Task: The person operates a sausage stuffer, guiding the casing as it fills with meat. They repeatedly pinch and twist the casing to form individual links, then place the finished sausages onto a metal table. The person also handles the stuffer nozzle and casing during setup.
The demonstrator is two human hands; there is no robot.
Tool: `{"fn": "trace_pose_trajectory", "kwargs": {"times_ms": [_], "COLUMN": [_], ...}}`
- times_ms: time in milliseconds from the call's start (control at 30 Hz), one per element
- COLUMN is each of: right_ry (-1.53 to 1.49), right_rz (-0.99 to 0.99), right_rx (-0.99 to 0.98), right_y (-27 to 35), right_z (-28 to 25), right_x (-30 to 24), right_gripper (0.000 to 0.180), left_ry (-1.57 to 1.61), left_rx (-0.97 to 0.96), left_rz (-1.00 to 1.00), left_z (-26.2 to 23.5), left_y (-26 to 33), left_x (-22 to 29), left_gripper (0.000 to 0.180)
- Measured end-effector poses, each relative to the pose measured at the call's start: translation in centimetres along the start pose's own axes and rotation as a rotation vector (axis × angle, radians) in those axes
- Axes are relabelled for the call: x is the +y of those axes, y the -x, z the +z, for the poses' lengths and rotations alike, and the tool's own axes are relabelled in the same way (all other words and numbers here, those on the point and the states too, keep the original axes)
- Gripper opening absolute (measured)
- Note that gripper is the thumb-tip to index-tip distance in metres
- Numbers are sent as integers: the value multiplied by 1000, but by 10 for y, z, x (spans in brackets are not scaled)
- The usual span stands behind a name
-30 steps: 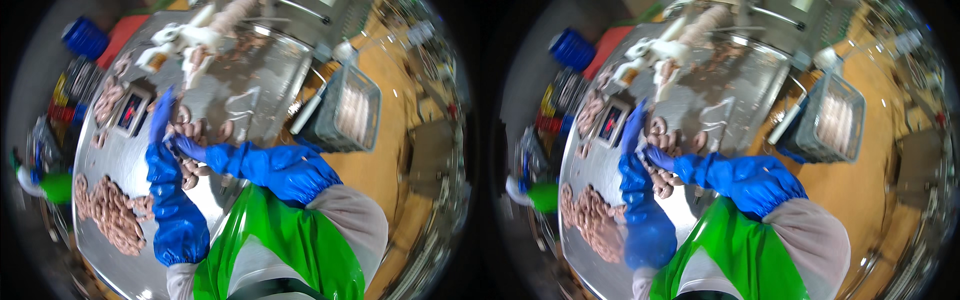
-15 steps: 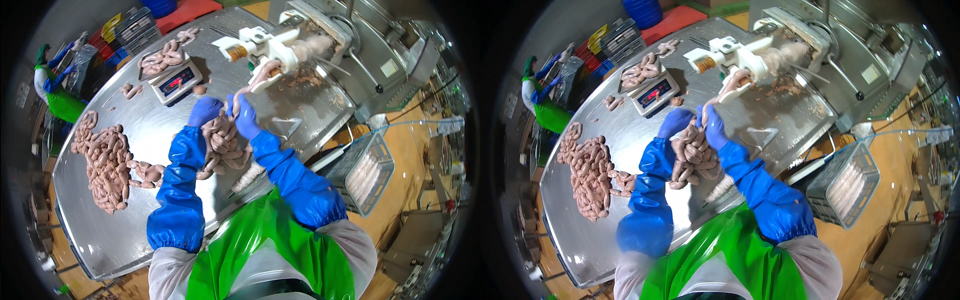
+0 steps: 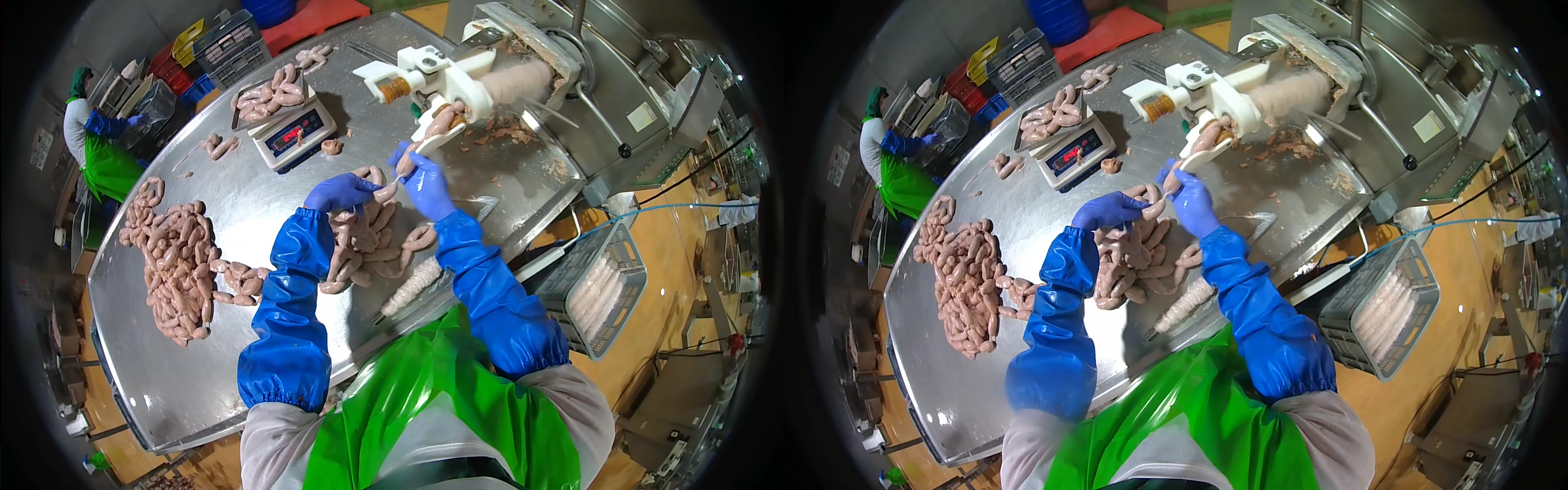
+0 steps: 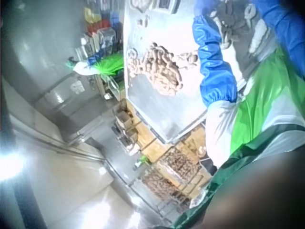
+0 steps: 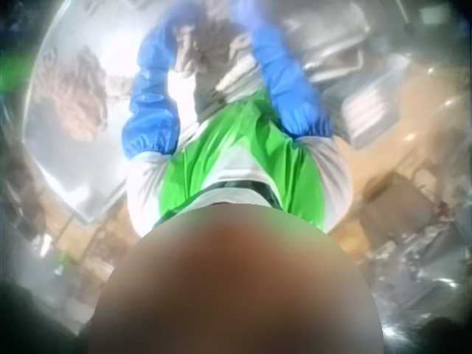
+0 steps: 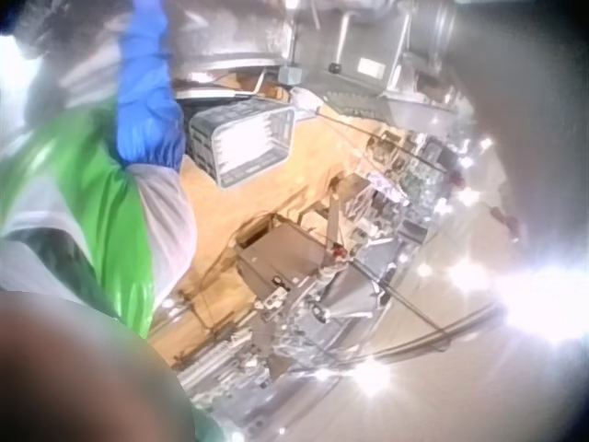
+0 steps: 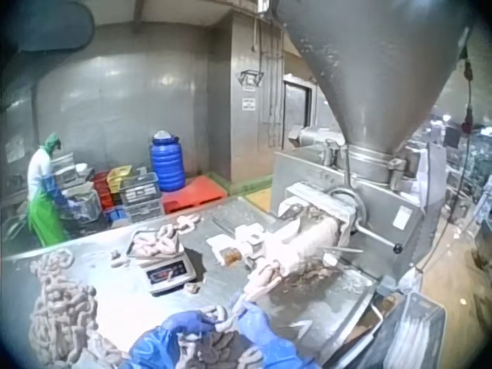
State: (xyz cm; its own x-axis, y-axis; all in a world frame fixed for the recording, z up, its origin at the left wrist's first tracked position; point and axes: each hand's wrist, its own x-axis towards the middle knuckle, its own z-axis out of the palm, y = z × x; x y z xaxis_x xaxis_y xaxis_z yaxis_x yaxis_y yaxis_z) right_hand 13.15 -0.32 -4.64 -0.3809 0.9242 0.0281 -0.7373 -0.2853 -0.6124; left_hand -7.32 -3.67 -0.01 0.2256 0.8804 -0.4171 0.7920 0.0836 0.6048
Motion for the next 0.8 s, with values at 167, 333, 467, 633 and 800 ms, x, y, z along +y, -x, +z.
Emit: {"fn": "trace_pose_trajectory", "kwargs": {"times_ms": [167,333,467,633,800], "right_ry": [542,253,158,88,839], "right_rz": [89,239,38,-49,-53], "right_rx": [241,11,138,98,-152], "right_y": [35,59,27,19,69], "right_z": [42,28,7,24,38], "right_x": [80,66,-8,3,99], "right_gripper": [41,37,35,25,32], "left_ry": [351,532,506,-102,591], "left_rx": [463,305,-111,-3,287], "left_rz": [418,277,83,-218,272], "left_z": [16,26,-3,-5,17], "left_y": [-49,-31,8,-10,-38], "left_x": [44,77,27,2,64], "left_gripper": [44,44,41,40,45]}}
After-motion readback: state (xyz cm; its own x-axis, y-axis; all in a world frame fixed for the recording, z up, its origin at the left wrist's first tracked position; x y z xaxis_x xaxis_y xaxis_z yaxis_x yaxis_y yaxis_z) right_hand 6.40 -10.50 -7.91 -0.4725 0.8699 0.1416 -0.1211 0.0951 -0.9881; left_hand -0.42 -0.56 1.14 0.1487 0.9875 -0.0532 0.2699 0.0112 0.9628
